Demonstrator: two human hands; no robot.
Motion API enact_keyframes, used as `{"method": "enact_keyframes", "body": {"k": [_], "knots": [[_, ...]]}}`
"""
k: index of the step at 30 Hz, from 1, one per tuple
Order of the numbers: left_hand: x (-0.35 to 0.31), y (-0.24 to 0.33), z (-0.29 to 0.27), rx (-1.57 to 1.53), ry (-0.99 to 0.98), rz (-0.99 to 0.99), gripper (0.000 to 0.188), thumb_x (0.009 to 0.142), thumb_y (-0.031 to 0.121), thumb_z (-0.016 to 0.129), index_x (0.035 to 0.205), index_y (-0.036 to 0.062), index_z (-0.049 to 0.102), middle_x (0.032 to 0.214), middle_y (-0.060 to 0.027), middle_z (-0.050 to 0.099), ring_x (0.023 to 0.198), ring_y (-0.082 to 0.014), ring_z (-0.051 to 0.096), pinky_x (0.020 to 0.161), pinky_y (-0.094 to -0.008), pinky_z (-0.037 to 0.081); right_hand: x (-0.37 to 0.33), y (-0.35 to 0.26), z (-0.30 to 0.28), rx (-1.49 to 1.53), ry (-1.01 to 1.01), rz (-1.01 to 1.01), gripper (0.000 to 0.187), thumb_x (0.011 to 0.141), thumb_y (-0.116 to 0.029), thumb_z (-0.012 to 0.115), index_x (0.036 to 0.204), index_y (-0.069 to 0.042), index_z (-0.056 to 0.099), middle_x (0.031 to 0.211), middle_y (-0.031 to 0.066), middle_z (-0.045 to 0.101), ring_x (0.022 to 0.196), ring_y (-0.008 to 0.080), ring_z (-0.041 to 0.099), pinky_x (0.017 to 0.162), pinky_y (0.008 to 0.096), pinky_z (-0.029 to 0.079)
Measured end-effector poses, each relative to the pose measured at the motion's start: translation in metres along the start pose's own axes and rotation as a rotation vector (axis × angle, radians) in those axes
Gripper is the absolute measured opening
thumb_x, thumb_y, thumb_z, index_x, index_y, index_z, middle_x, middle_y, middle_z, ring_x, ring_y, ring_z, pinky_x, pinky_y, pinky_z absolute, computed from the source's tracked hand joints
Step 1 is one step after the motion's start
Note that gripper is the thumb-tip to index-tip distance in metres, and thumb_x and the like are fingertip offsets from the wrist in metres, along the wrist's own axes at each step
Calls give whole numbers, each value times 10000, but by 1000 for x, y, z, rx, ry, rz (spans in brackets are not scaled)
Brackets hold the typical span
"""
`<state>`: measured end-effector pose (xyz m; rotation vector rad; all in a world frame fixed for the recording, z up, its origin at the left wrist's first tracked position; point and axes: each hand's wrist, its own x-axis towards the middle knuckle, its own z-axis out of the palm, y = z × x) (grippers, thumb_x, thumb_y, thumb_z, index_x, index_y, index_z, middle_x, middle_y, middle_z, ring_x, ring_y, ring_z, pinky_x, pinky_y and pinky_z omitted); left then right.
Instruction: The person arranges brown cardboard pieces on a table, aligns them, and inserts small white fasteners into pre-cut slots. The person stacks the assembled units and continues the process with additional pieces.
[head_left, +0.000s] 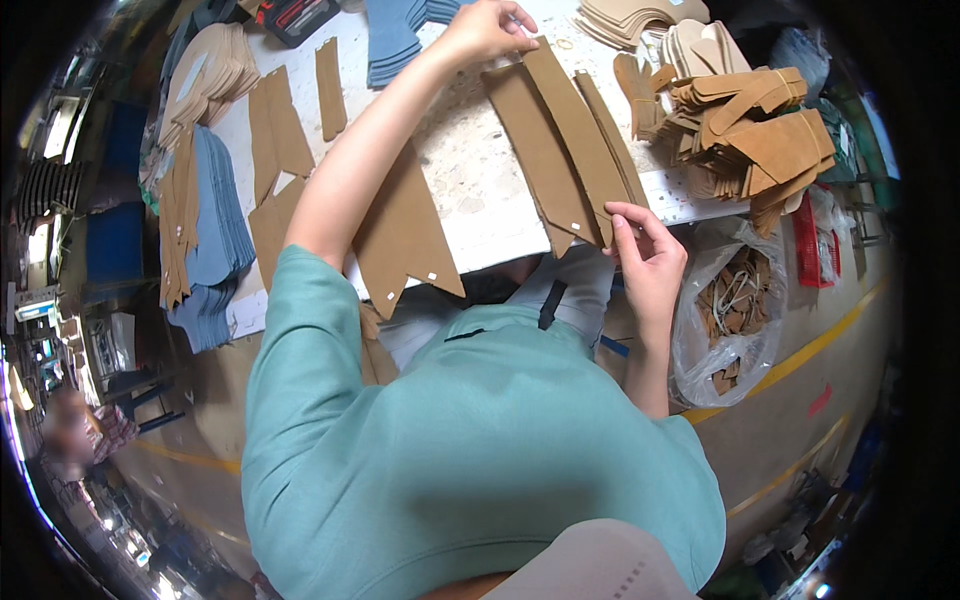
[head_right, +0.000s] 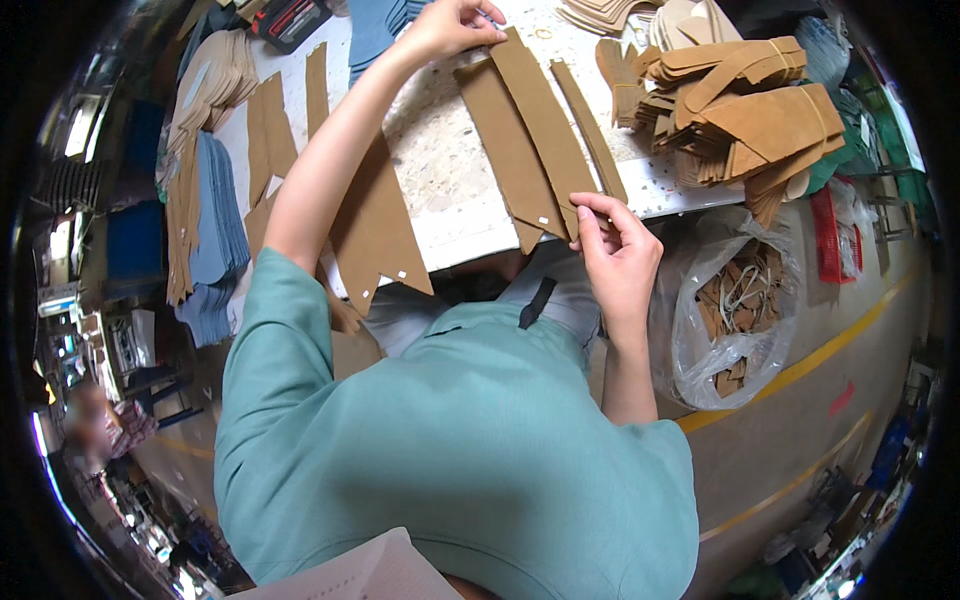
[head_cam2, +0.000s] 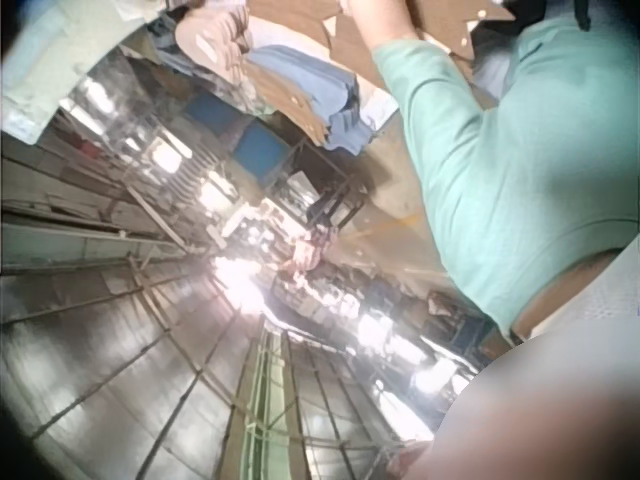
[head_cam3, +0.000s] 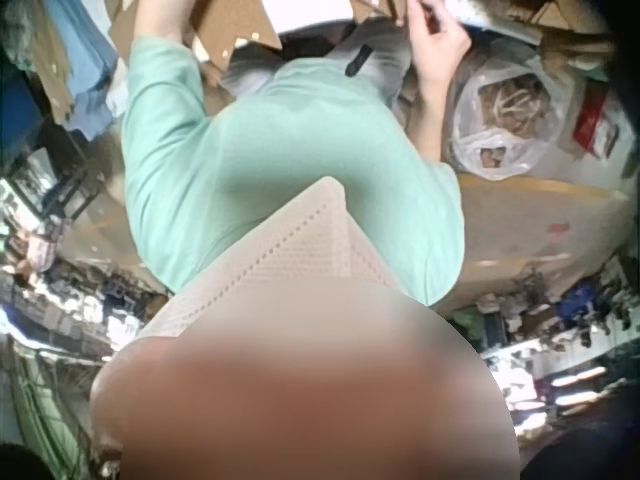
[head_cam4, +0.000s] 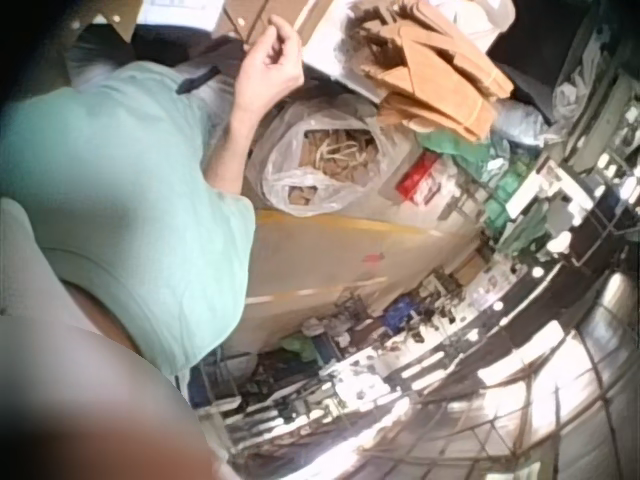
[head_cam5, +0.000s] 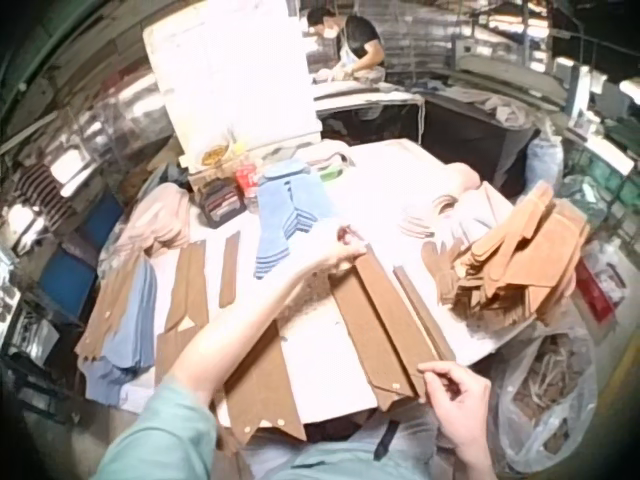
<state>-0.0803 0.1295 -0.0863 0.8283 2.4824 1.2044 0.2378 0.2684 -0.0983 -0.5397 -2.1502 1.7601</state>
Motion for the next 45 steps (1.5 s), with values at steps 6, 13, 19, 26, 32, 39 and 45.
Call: {"method": "enact_keyframes", "body": {"k": [6, 13, 19, 26, 32, 39, 45], "knots": [[18, -11, 26, 255, 29, 51, 292, 774, 263, 829, 999, 108, 725, 787, 10, 714, 716, -78, 658, 696, -247, 513, 3, 18, -5, -23, 14, 46, 153, 946, -60, 630, 1060, -10, 718, 727, -19, 633, 595, 32, 595, 556, 192, 507], [9, -13, 32, 332, 115, 98, 353, 712, 364, 829, 977, 154, 731, 827, -12, 731, 795, -193, 706, 736, -339, 543, 3, 20, -1, -271, 115, -39, 133, 907, -75, 651, 1009, -37, 729, 647, 37, 612, 514, 32, 519, 512, 230, 450], [-31, -7, 0, 282, 288, 276, 202, 855, 209, 741, 971, 52, 689, 781, -53, 696, 666, -127, 646, 607, -294, 523, -14, -5, -15, -483, 7, -30, 145, 935, -105, 638, 1015, -19, 724, 570, -40, 548, 531, 11, 415, 484, 206, 325], [-102, -41, -86, 488, 27, -27, 291, 848, 387, 736, 935, 110, 720, 808, -30, 731, 729, -126, 679, 688, -287, 524, -24, -1, 32, 3, -620, 86, 127, 927, -94, 645, 1020, -9, 663, 749, 23, 680, 585, 52, 610, 553, 216, 484], [-148, -72, -102, 477, -179, -164, 371, 763, 361, 805, 994, 88, 706, 844, -45, 710, 786, -186, 687, 747, -319, 536, -29, 4, 79, 88, -928, 203, 249, 977, -86, 583, 1210, -15, 632, 984, 72, 696, 731, 106, 686, 625, 227, 549], [-145, -80, -92, 495, -164, -104, 264, 764, 213, 810, 910, 55, 657, 775, -37, 674, 715, -154, 634, 671, -305, 506, -37, -5, 84, 107, -856, 242, 211, 974, -120, 601, 1124, -11, 703, 874, 43, 685, 699, 108, 694, 585, 224, 546], [-156, -82, -113, 300, -92, -86, 226, 790, 204, 792, 950, 96, 673, 809, -25, 701, 755, -144, 656, 690, -301, 505, -44, -24, 80, 154, -843, 257, 228, 986, -114, 581, 1155, -14, 696, 936, 43, 660, 731, 110, 687, 608, 214, 542]]}}
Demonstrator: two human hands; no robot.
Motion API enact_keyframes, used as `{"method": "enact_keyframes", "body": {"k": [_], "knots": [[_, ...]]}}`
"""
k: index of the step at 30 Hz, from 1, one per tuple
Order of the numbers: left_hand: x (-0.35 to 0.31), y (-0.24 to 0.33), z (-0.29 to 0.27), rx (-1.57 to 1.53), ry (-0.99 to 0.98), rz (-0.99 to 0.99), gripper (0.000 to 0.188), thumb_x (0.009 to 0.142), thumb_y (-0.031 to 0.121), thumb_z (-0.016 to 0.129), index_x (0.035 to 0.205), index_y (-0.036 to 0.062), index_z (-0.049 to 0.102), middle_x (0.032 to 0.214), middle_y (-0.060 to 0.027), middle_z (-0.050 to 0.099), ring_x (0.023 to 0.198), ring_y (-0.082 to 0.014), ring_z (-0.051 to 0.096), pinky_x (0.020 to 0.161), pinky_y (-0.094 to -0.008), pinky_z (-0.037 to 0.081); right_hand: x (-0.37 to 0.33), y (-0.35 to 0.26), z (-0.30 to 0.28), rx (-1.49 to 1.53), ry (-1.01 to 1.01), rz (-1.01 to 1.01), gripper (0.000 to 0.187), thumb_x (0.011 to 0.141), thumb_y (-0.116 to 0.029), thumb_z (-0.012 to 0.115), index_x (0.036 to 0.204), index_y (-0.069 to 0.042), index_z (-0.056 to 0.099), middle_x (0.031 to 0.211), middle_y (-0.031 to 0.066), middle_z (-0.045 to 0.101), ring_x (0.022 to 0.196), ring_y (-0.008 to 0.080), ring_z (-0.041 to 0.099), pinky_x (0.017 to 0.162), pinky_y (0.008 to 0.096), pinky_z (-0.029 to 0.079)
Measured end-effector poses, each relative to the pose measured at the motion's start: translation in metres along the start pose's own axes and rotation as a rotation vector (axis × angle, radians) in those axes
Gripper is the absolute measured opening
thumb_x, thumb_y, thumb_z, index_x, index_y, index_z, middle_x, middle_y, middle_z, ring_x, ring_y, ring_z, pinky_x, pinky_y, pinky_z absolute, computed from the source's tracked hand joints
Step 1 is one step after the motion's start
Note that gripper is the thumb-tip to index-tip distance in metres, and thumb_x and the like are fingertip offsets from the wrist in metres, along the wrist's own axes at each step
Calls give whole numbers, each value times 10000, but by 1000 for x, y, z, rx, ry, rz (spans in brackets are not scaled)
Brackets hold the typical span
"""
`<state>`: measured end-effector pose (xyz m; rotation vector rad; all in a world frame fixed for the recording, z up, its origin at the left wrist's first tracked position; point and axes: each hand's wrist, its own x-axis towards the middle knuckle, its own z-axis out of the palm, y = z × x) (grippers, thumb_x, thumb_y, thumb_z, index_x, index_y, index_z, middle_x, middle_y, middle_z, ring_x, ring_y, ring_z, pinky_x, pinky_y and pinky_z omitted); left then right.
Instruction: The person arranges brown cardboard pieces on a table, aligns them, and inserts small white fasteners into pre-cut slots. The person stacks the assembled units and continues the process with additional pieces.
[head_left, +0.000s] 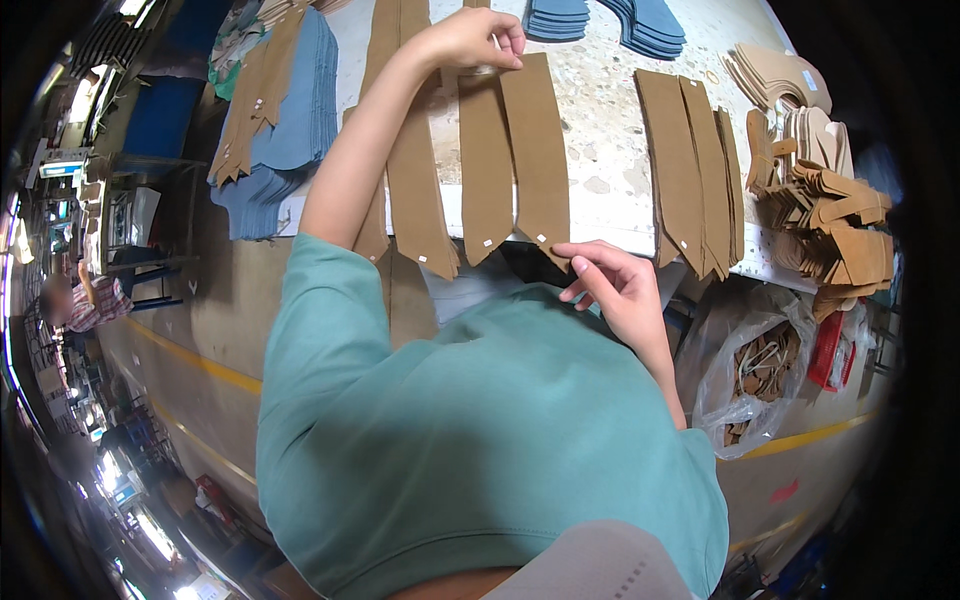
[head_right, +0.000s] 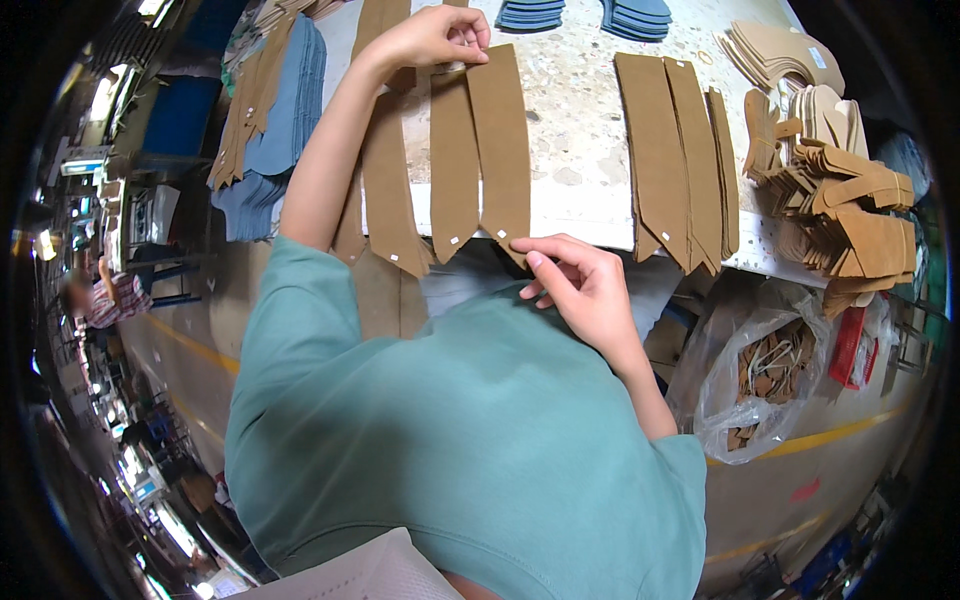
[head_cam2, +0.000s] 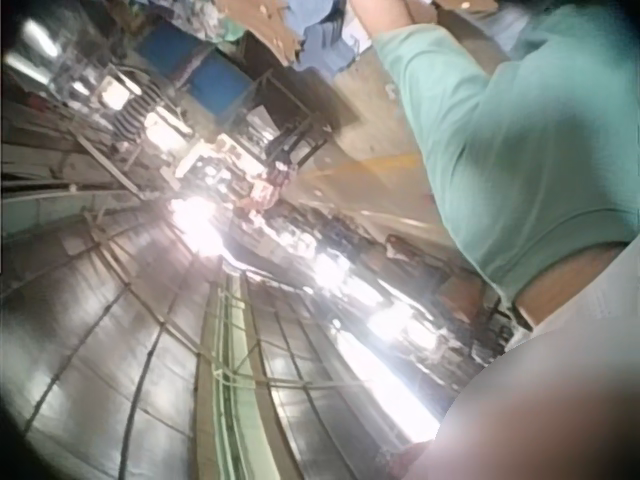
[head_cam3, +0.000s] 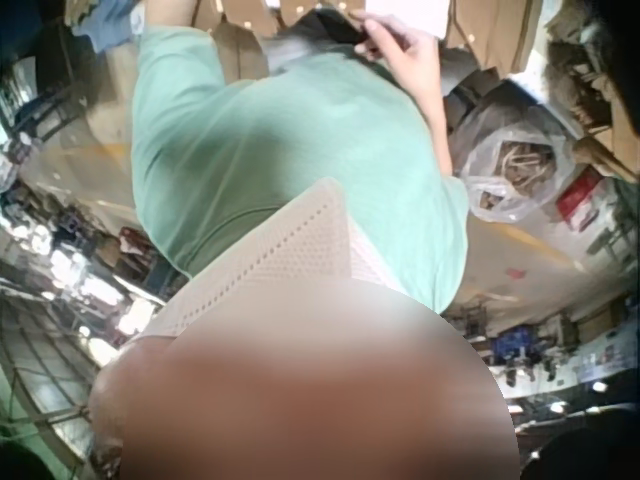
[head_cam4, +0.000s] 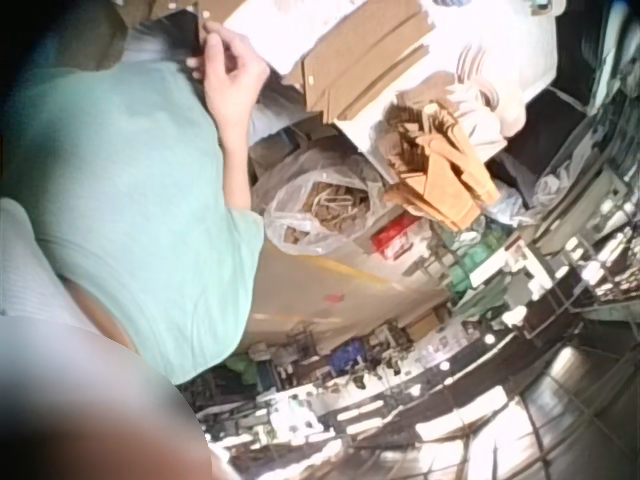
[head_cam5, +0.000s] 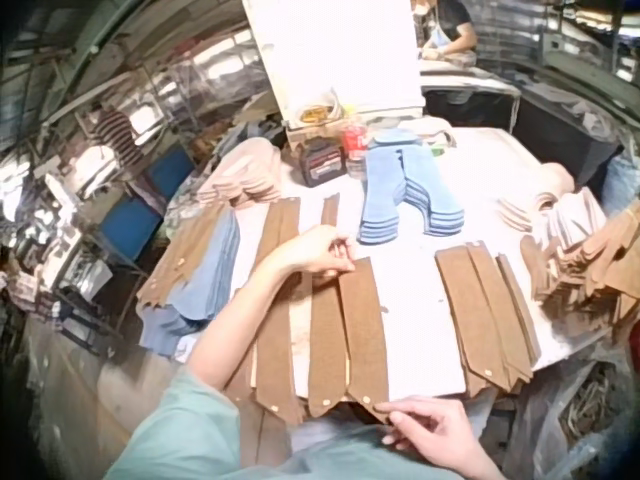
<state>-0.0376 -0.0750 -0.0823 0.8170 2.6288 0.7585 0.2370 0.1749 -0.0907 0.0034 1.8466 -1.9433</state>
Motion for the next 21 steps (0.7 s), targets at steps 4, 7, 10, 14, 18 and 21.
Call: {"method": "enact_keyframes", "body": {"k": [4, 7, 10, 14, 18, 21], "knots": [[-13, -12, -18, -40, -47, 2, 245, 788, 185, 795, 976, 92, 667, 785, -2, 704, 732, -117, 623, 675, -286, 479, 11, 2, 12, 65, -217, 61, 268, 990, -83, 562, 1231, -18, 658, 1093, 60, 643, 758, 116, 678, 608, 212, 526], [-24, -19, -20, 49, -49, -7, 276, 777, 180, 802, 998, 91, 661, 763, 20, 713, 693, -91, 547, 659, -268, 426, 23, 10, 23, 37, -304, 74, 295, 994, -92, 556, 1272, -30, 635, 1180, 79, 613, 788, 118, 686, 633, 222, 548], [-27, -23, -17, 94, -17, -1, 284, 765, 176, 807, 994, 90, 661, 756, 16, 712, 680, -100, 540, 661, -267, 429, 30, 16, 26, 4, -334, 79, 301, 998, -104, 557, 1282, -32, 628, 1198, 84, 609, 806, 119, 694, 640, 224, 554], [-24, -25, -14, 103, -33, -41, 285, 760, 161, 806, 991, 84, 659, 755, 13, 714, 687, -101, 556, 670, -274, 441, 33, 20, 28, 17, -317, 90, 284, 985, -92, 564, 1247, -17, 645, 1080, 68, 674, 768, 104, 698, 631, 220, 568], [-21, -23, -11, 145, -28, -85, 305, 707, 164, 833, 972, 105, 693, 781, -9, 708, 744, -162, 669, 684, -317, 525, 34, 16, 29, -17, -348, 109, 343, 991, -111, 569, 1327, -46, 593, 1245, 102, 602, 806, 118, 698, 639, 229, 549], [-23, -19, -7, 204, 20, -88, 290, 708, 192, 835, 946, 107, 692, 725, -4, 672, 708, -153, 642, 666, -313, 511, 28, 12, 29, -93, -307, 82, 402, 983, -120, 581, 1380, -64, 548, 1277, 105, 595, 813, 119, 699, 639, 229, 540]]}}
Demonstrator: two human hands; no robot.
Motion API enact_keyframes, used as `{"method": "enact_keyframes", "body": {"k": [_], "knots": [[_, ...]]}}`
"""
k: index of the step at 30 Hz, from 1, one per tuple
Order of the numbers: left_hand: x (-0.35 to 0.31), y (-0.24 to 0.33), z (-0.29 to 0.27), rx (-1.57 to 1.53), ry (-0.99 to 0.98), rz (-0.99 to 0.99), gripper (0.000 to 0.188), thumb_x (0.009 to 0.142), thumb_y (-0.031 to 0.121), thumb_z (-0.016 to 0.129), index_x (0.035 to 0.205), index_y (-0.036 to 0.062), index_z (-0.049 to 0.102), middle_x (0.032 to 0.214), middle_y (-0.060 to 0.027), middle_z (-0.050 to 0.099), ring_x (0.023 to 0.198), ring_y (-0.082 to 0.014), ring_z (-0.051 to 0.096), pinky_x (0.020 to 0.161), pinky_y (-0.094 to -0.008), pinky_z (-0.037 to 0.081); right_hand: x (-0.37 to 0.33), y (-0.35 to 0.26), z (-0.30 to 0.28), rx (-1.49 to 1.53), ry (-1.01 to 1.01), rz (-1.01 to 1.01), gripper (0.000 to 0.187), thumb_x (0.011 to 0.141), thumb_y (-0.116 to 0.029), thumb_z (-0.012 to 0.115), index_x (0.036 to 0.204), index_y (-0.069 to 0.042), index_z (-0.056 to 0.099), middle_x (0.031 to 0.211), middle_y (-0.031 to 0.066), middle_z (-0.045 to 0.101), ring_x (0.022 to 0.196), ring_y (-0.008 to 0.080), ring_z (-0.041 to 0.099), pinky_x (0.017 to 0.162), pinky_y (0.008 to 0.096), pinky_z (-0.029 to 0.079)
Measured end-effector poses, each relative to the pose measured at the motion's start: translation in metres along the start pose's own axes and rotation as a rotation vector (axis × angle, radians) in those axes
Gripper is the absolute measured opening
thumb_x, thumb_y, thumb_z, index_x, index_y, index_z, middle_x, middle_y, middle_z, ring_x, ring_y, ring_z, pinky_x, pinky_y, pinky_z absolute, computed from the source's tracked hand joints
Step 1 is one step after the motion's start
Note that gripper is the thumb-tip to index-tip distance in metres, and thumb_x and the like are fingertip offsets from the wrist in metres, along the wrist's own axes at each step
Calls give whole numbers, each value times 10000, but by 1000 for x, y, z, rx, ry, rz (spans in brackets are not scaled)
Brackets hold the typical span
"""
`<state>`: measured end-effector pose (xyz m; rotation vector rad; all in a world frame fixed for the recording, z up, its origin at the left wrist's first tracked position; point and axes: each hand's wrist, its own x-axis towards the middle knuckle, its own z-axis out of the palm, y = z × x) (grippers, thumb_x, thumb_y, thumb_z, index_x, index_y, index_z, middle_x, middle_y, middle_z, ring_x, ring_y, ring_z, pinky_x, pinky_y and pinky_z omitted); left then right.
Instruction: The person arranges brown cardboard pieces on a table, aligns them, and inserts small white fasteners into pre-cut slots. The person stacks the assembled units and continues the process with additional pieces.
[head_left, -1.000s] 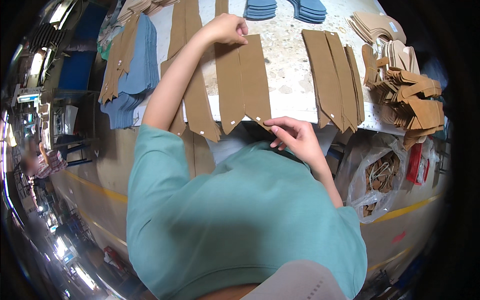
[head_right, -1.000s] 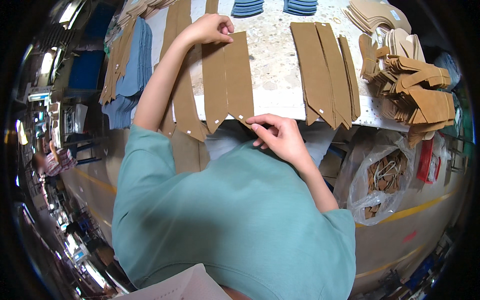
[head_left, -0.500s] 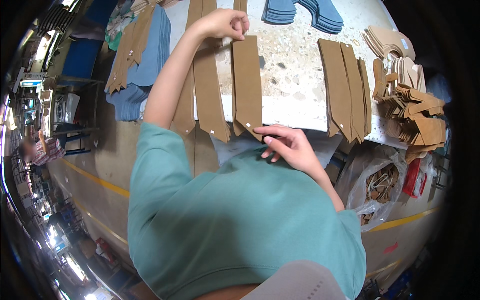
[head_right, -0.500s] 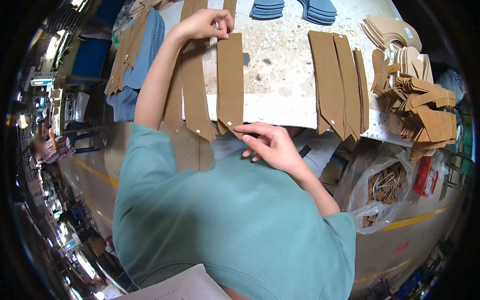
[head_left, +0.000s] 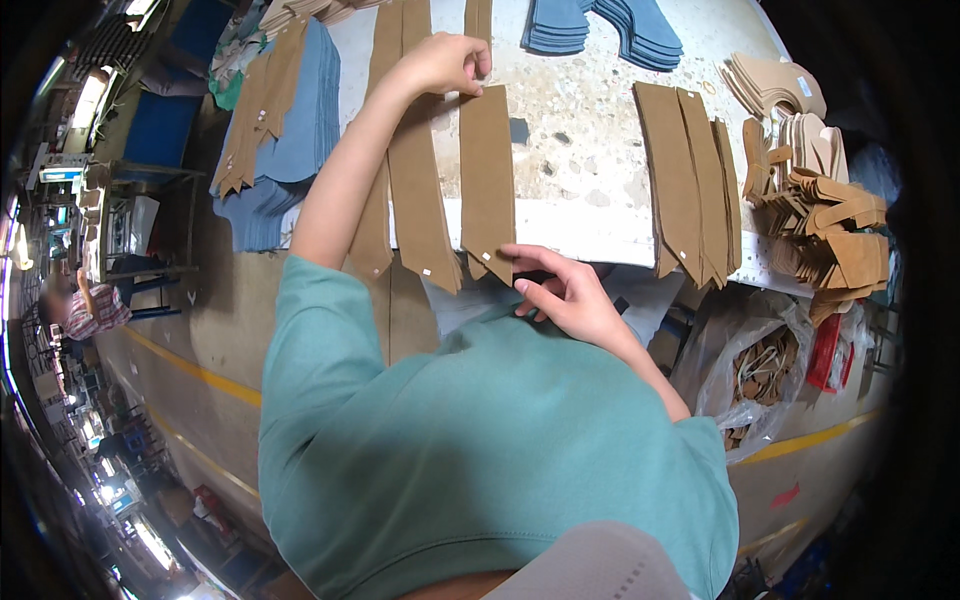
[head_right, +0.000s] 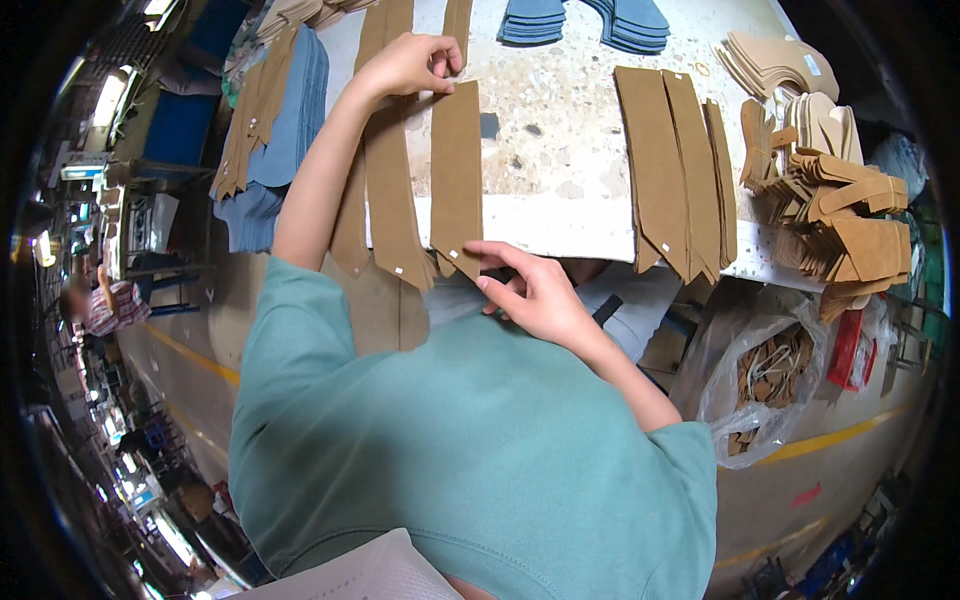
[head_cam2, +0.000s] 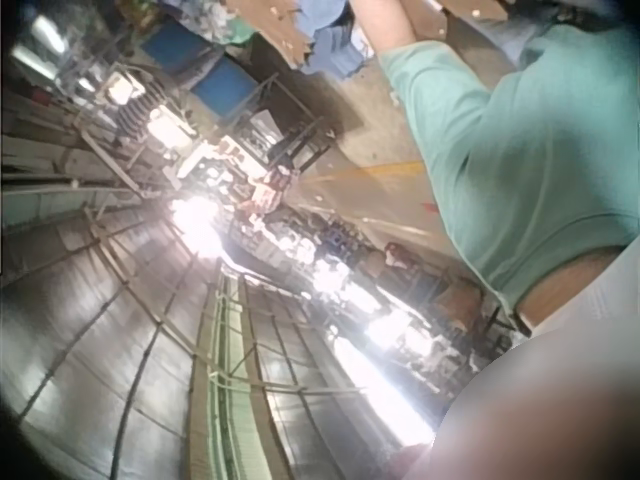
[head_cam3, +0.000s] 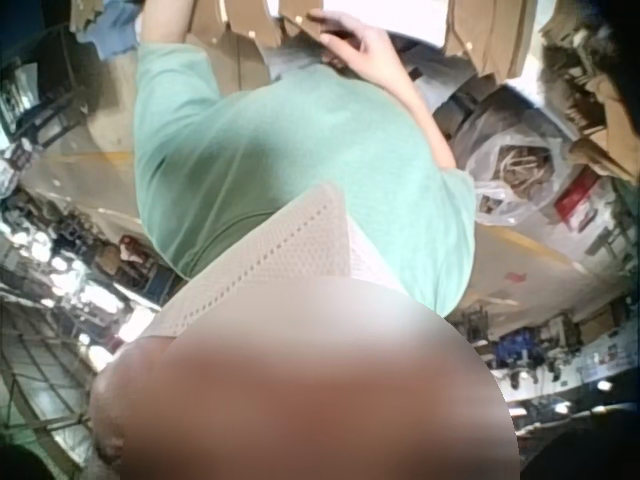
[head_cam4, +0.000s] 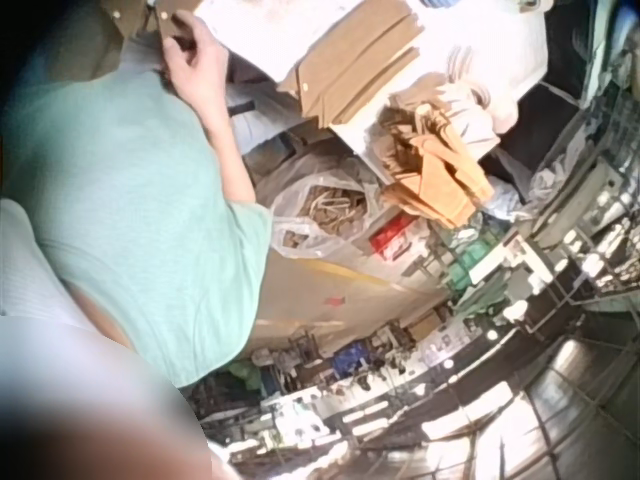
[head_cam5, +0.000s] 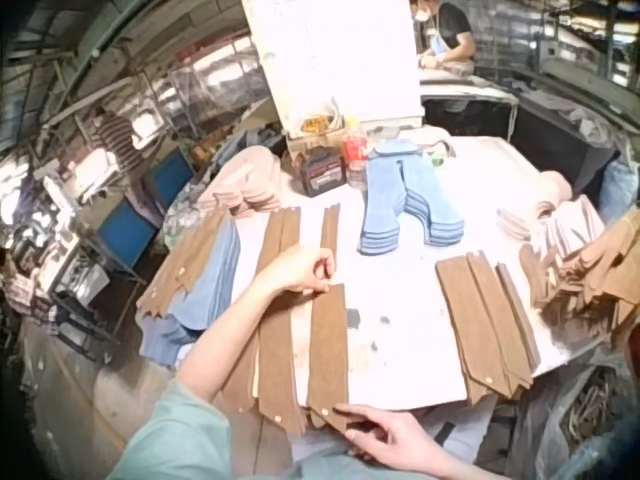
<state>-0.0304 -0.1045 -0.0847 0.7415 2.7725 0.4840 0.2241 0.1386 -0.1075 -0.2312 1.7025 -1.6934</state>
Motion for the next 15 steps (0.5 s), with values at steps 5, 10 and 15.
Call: {"method": "enact_keyframes", "body": {"k": [5, 10, 15], "knots": [[-7, 10, -4, -25, 147, 2, 264, 744, 232, 827, 919, 92, 688, 645, -7, 613, 632, -133, 592, 630, -297, 484, 0, 0, 3, 84, -108, -19, 462, 978, -128, 586, 1430, -82, 499, 1310, 98, 585, 809, 120, 697, 659, 225, 525], [-15, 17, -6, -41, 104, -63, 253, 786, 291, 796, 914, 92, 708, 700, -26, 662, 647, -141, 620, 639, -302, 501, -11, 1, -12, 127, -27, -31, 412, 986, -135, 573, 1393, -81, 547, 1350, 86, 570, 801, 114, 695, 664, 214, 510], [-28, 19, 6, 5, 36, -44, 301, 764, 325, 807, 939, 95, 720, 777, -29, 710, 688, -161, 653, 672, -297, 517, -32, 4, -35, 125, 79, 29, 358, 990, -154, 580, 1342, -86, 599, 1076, 35, 684, 761, 80, 677, 652, 200, 498]]}}
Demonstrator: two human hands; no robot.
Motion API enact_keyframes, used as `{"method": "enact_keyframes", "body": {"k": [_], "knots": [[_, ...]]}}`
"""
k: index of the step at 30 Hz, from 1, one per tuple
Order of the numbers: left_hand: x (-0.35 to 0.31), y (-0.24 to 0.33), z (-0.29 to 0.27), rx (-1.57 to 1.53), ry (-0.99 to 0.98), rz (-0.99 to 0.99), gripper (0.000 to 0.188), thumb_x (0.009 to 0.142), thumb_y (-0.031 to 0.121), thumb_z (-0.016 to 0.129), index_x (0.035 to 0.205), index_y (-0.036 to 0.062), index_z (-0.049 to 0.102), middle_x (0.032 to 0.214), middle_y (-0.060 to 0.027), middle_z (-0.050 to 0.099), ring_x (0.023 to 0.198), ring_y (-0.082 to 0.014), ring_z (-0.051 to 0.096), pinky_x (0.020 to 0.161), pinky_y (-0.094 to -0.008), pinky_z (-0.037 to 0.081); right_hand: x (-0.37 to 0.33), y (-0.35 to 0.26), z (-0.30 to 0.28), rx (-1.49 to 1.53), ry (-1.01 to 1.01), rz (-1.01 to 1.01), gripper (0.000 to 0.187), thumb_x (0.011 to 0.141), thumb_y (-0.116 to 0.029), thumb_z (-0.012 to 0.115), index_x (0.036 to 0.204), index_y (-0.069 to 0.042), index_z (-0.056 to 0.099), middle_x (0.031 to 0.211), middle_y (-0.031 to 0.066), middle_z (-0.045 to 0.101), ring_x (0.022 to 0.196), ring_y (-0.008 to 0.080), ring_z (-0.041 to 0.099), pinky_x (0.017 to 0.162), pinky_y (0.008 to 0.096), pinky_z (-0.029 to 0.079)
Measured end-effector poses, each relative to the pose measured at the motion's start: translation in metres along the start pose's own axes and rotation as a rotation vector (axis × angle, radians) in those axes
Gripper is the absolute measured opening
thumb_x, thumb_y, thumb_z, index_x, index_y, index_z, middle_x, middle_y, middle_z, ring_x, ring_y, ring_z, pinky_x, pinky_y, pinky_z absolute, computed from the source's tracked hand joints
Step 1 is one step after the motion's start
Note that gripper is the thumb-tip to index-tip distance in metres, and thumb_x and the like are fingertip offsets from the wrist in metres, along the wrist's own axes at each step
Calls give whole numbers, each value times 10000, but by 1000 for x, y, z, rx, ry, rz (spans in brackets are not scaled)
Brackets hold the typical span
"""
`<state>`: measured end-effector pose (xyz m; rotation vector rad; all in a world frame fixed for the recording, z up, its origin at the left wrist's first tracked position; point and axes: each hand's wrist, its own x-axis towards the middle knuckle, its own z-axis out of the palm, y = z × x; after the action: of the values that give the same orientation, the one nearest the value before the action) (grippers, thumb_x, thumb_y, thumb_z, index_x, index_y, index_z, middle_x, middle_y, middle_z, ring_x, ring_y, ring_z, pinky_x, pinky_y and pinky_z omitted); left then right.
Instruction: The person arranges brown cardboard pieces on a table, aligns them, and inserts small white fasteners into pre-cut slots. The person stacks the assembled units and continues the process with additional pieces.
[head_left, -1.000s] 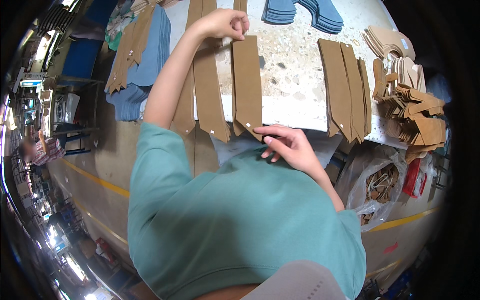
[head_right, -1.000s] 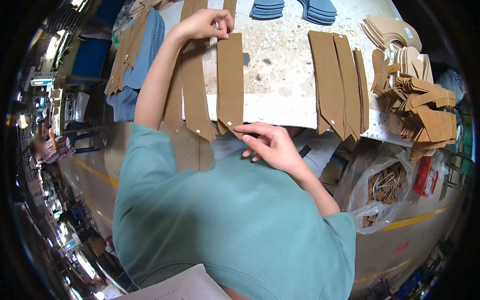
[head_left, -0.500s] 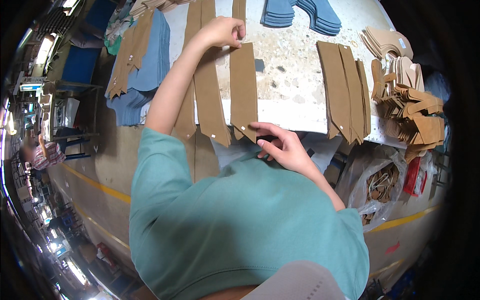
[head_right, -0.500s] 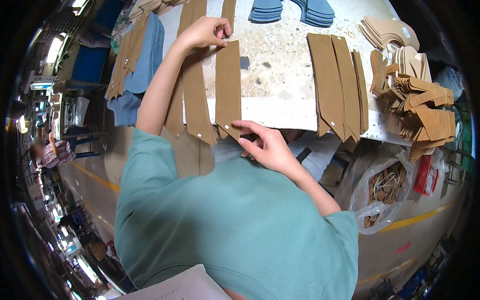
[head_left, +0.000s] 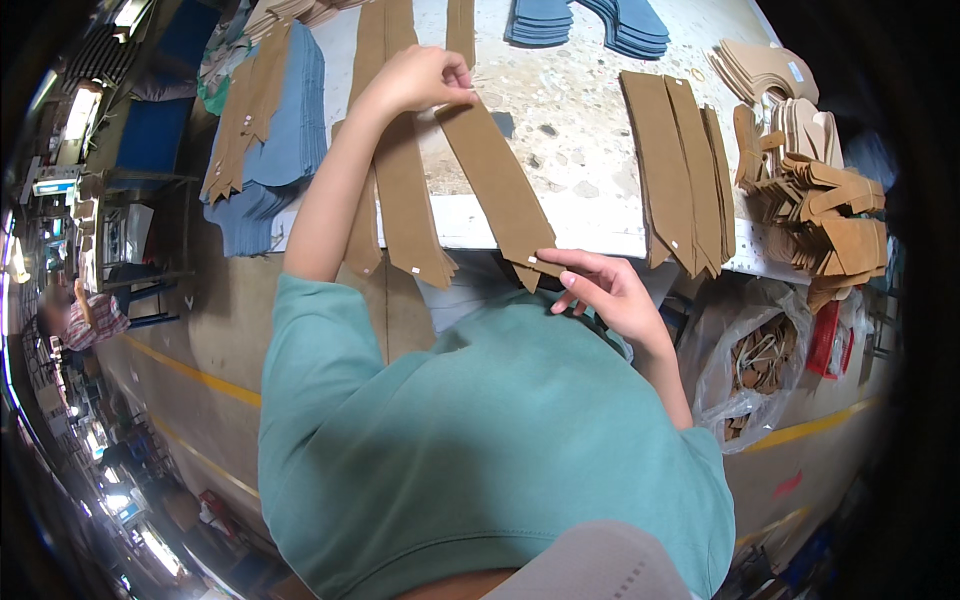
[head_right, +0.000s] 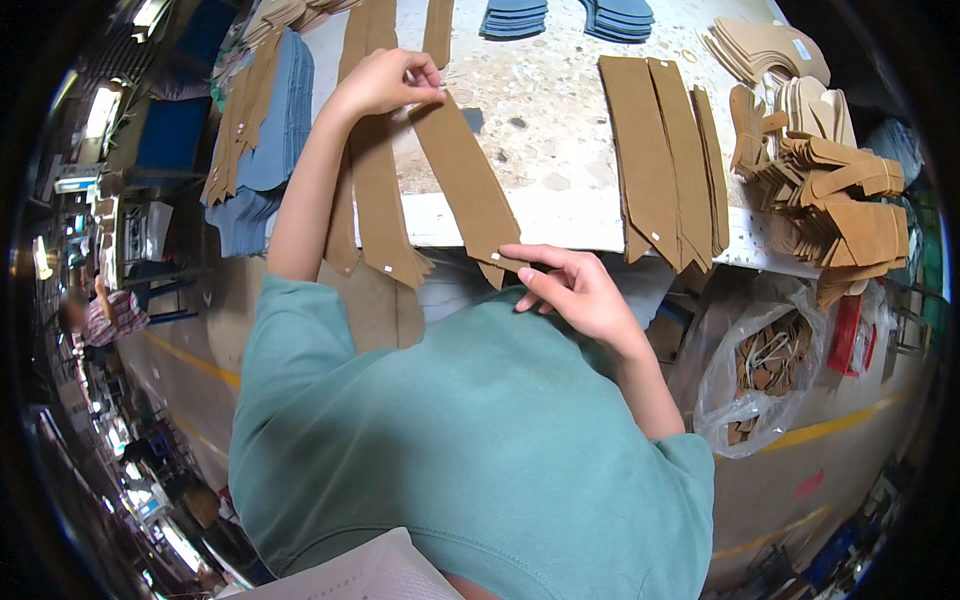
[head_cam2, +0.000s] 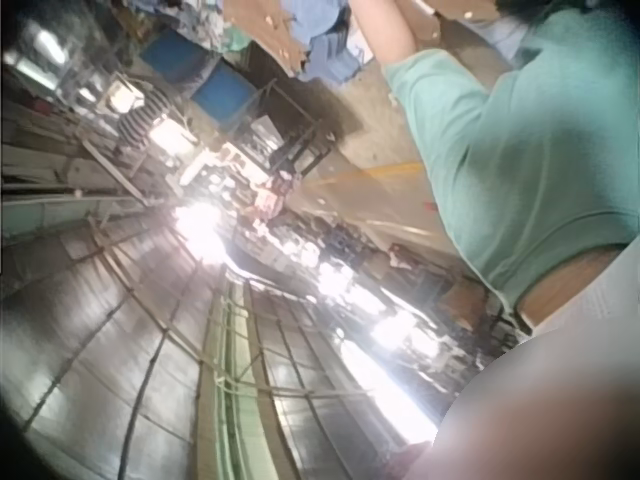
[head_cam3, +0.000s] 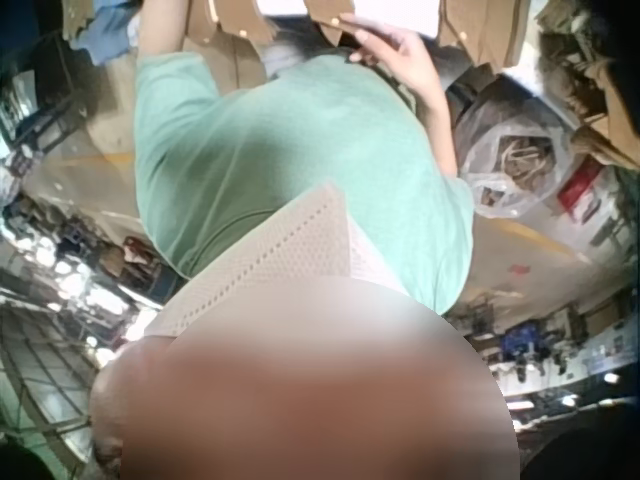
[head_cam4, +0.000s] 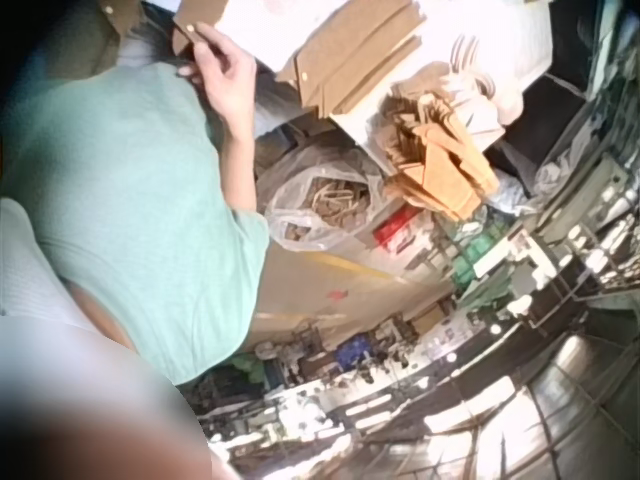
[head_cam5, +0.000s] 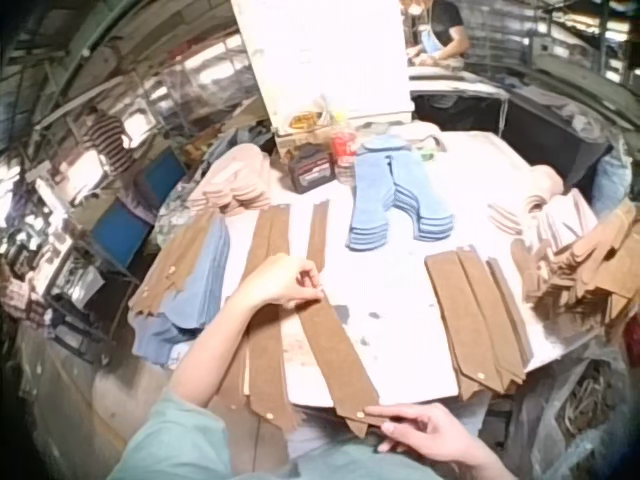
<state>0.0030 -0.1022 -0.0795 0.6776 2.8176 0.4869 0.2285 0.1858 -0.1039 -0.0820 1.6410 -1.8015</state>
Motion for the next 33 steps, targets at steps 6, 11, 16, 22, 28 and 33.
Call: {"method": "enact_keyframes", "body": {"k": [6, 11, 16, 22, 28, 33], "knots": [[-6, -1, 7, -61, -55, -45, 302, 725, 269, 838, 882, 73, 670, 679, -12, 620, 641, -131, 577, 629, -277, 477, 7, 7, 3, -18, 18, -63, 318, 995, -178, 582, 1288, -67, 638, 1034, 27, 690, 752, 70, 668, 651, 206, 506], [10, 14, -4, -110, -128, 108, 300, 797, 237, 804, 828, 59, 564, 652, 35, 519, 613, -86, 450, 581, -257, 392, -6, 5, -3, 8, 74, -154, 309, 994, -150, 581, 1278, -44, 642, 1132, 63, 653, 758, 85, 665, 664, 211, 509], [74, 63, -8, -354, 63, 329, 246, 849, 237, 780, 1007, 85, 668, 692, 69, 534, 686, -47, 498, 645, -221, 426, -32, -1, -25, 88, 275, -242, 303, 998, -123, 558, 1271, -22, 640, 1139, 67, 647, 766, 98, 676, 633, 199, 485], [155, 122, 24, -439, -56, 304, 321, 838, 227, 796, 1085, 66, 670, 792, 15, 689, 748, -51, 599, 697, -221, 465, -53, 3, -51, 163, 551, -298, 329, 999, -141, 559, 1290, -1, 620, 1100, 79, 682, 741, 106, 699, 561, 181, 496], [182, 135, 59, -298, -114, 224, 378, 795, 280, 829, 1089, 93, 684, 797, -4, 695, 745, -74, 607, 676, -252, 482, -56, 17, -61, 209, 650, -229, 352, 999, -161, 573, 1302, 15, 603, 1097, 86, 686, 729, 133, 713, 544, 184, 512], [184, 129, 66, -304, -118, 212, 364, 788, 284, 829, 1074, 101, 698, 796, 2, 691, 737, -85, 606, 684, -257, 476, -56, 18, -64, 164, 689, -218, 342, 1000, -170, 571, 1288, 9, 617, 1031, 86, 704, 707, 128, 706, 557, 189, 520]]}}
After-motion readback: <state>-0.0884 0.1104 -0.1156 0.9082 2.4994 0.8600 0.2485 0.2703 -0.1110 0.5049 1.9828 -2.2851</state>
